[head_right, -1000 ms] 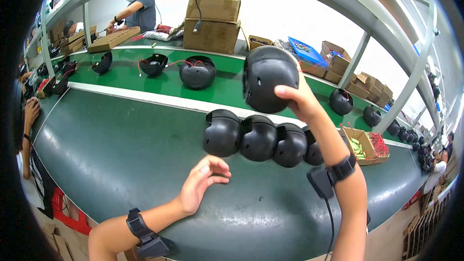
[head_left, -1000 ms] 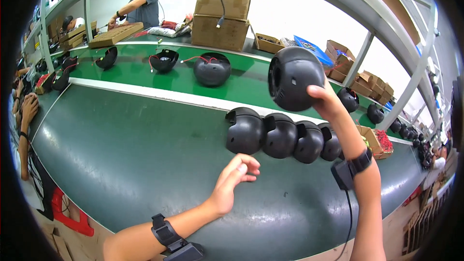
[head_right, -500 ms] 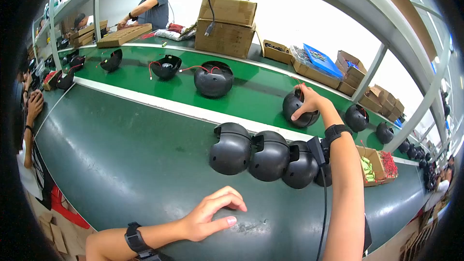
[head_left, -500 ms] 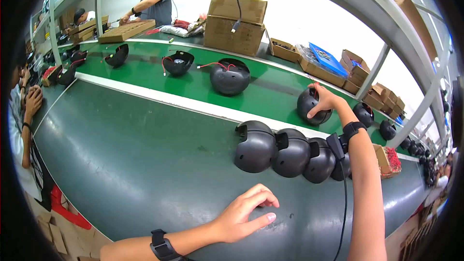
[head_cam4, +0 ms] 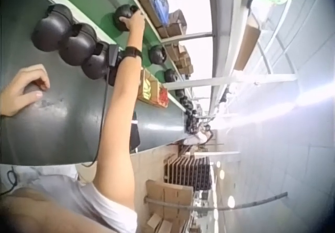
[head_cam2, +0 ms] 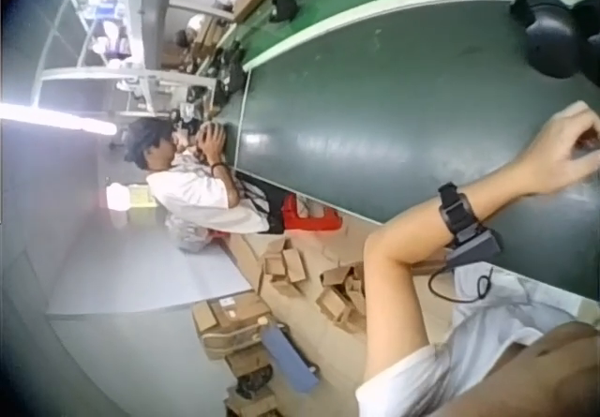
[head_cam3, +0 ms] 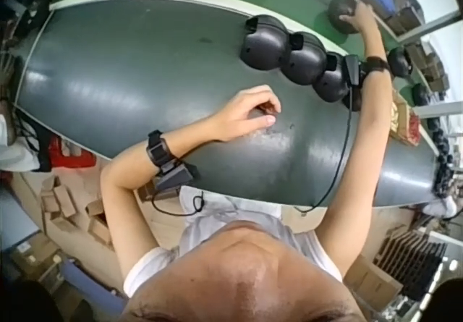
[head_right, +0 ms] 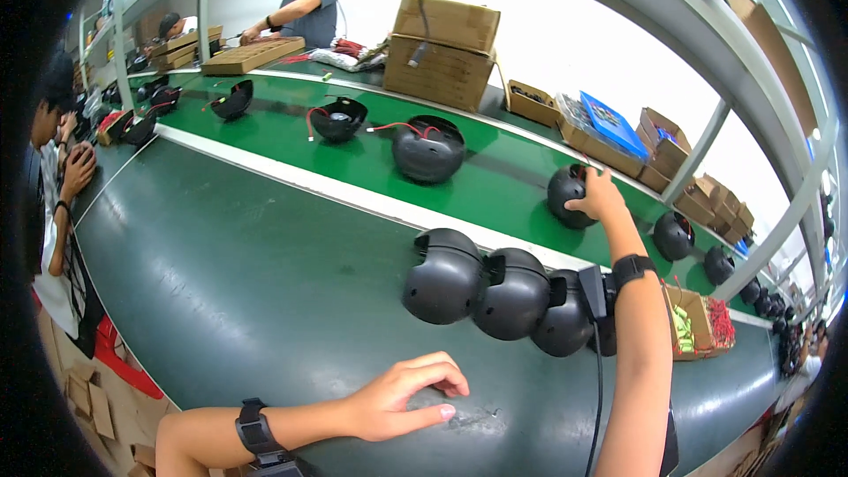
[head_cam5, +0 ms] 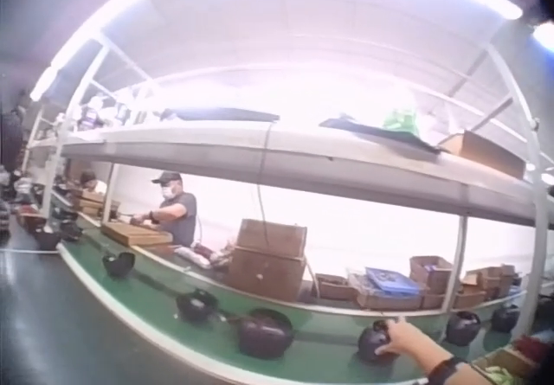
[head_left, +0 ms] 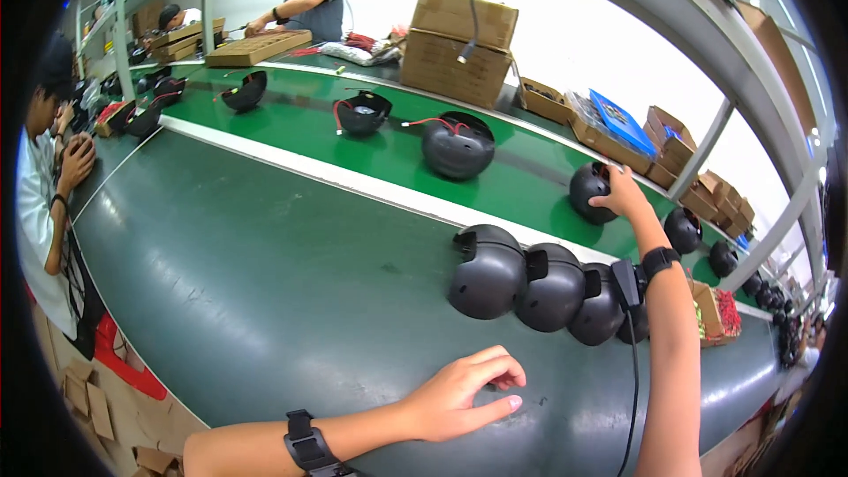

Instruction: Assembling plastic housings and routing internal wiring on a production line.

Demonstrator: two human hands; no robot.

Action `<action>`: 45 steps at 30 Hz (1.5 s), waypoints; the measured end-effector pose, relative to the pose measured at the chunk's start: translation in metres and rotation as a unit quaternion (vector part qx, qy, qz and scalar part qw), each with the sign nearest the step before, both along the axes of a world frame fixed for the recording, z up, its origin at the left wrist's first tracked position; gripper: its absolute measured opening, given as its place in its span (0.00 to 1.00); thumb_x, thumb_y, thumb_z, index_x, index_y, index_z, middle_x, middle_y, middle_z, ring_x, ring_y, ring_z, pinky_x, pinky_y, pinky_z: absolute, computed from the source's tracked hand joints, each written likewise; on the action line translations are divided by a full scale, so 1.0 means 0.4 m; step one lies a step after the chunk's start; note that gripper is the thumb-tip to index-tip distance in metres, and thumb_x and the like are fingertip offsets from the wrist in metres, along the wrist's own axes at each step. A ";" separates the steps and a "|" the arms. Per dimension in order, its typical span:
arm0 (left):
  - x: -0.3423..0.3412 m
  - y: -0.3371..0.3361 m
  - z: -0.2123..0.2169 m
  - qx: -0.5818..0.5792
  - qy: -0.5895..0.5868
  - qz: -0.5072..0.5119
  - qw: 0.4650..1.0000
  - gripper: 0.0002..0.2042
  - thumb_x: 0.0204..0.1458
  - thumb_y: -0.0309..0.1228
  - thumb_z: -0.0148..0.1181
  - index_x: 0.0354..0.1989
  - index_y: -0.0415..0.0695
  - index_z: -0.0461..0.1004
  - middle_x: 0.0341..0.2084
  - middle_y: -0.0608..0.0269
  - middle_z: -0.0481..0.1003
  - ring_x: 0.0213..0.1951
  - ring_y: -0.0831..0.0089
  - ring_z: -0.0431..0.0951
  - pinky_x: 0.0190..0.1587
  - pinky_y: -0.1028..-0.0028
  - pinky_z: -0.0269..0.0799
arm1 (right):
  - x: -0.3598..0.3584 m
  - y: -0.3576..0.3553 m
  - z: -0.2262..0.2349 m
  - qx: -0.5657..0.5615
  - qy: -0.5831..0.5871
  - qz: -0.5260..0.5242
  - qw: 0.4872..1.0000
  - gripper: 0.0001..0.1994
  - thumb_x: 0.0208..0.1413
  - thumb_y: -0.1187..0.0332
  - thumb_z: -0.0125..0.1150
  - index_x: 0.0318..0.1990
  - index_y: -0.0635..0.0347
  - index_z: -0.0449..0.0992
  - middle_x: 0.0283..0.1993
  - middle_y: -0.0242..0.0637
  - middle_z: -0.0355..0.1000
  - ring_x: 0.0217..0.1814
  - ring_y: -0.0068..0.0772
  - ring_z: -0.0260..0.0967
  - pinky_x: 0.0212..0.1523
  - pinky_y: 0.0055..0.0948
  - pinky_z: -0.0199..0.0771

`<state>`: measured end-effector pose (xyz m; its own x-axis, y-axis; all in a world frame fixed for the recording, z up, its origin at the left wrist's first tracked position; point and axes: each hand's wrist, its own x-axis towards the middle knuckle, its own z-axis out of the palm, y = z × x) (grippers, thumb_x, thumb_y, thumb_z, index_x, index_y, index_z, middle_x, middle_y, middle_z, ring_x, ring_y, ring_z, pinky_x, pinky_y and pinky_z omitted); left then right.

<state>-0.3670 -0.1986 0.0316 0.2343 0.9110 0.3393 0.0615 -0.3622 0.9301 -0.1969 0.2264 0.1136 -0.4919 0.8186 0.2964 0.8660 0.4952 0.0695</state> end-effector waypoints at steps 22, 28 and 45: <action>0.090 0.058 -0.141 0.192 0.103 0.117 0.969 0.13 0.48 0.40 0.54 0.34 0.43 0.76 0.33 0.46 0.76 0.32 0.49 0.76 0.33 0.55 0.70 | -1.097 -0.248 -0.017 0.001 0.200 0.282 0.939 0.24 0.55 0.52 0.54 0.34 0.70 0.78 0.32 0.52 0.77 0.33 0.45 0.77 0.36 0.36 0.77; 0.099 0.055 -0.126 0.201 0.139 0.190 0.951 0.13 0.49 0.40 0.54 0.35 0.43 0.75 0.33 0.46 0.76 0.32 0.49 0.76 0.33 0.55 0.70 | -1.185 -0.313 -0.059 -0.088 0.223 0.256 0.936 0.27 0.56 0.48 0.53 0.36 0.73 0.76 0.34 0.55 0.76 0.31 0.49 0.77 0.35 0.40 0.78; 0.039 0.033 -0.063 0.163 0.145 0.106 0.970 0.12 0.48 0.30 0.53 0.17 0.37 0.66 0.17 0.51 0.69 0.23 0.49 0.70 0.28 0.56 0.65 | -0.851 -0.290 -0.049 -0.538 0.349 0.073 0.764 0.11 0.51 0.68 0.59 0.21 0.55 0.65 0.14 0.25 0.56 0.13 0.20 0.56 0.14 0.24 0.61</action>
